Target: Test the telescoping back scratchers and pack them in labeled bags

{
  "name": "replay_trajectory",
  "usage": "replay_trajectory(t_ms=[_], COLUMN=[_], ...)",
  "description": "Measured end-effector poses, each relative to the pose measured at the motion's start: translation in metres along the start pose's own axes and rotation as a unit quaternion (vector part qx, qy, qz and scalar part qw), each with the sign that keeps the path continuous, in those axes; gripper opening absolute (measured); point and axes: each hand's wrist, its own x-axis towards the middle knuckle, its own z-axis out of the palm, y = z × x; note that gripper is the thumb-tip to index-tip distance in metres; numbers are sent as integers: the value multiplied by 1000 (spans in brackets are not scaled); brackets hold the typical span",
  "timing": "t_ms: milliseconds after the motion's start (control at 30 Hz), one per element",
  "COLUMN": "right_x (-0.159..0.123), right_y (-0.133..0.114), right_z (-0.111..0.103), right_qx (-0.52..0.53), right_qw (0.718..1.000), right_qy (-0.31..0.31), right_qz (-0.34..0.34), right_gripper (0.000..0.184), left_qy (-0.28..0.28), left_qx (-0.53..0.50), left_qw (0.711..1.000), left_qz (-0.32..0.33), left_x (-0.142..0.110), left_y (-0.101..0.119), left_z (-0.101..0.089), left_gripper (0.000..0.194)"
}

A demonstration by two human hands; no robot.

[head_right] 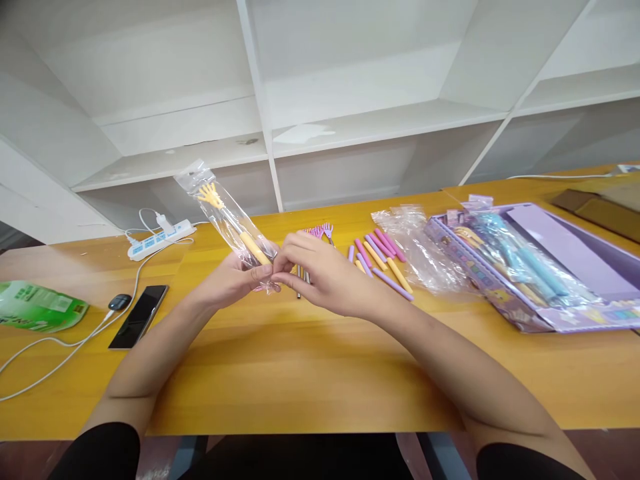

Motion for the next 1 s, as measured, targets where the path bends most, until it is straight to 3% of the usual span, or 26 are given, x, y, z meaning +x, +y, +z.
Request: replay_trajectory(t_ms=[167, 367, 500, 600, 733, 1000], right_x=[-1, -1, -1, 2, 6, 3], right_y=[-7, 0, 4, 6, 8, 14], right_z=[-4, -2, -1, -2, -1, 15], right_qx=[-22, -4, 22, 38, 92, 168], right_qw=[998, 995, 984, 971, 964, 966], right_qy=[1, -22, -11, -44, -123, -94], right_qz=[52, 99, 174, 232, 218, 174], right_gripper=[15, 15, 36, 44, 48, 41], left_qy=[-15, -37, -44, -54, -49, -49], left_qx=[22, 93, 104, 112, 131, 137], left_qw=[1000, 995, 994, 992, 990, 989], left_qz=[7, -6, -3, -4, -25, -22], left_x=[-1, -2, -2, -5, -11, -11], left_y=[-7, -12, -7, 3, 12, 18], left_z=[-4, -6, -4, -6, -11, -6], left_gripper=[44, 35, 29, 26, 27, 25])
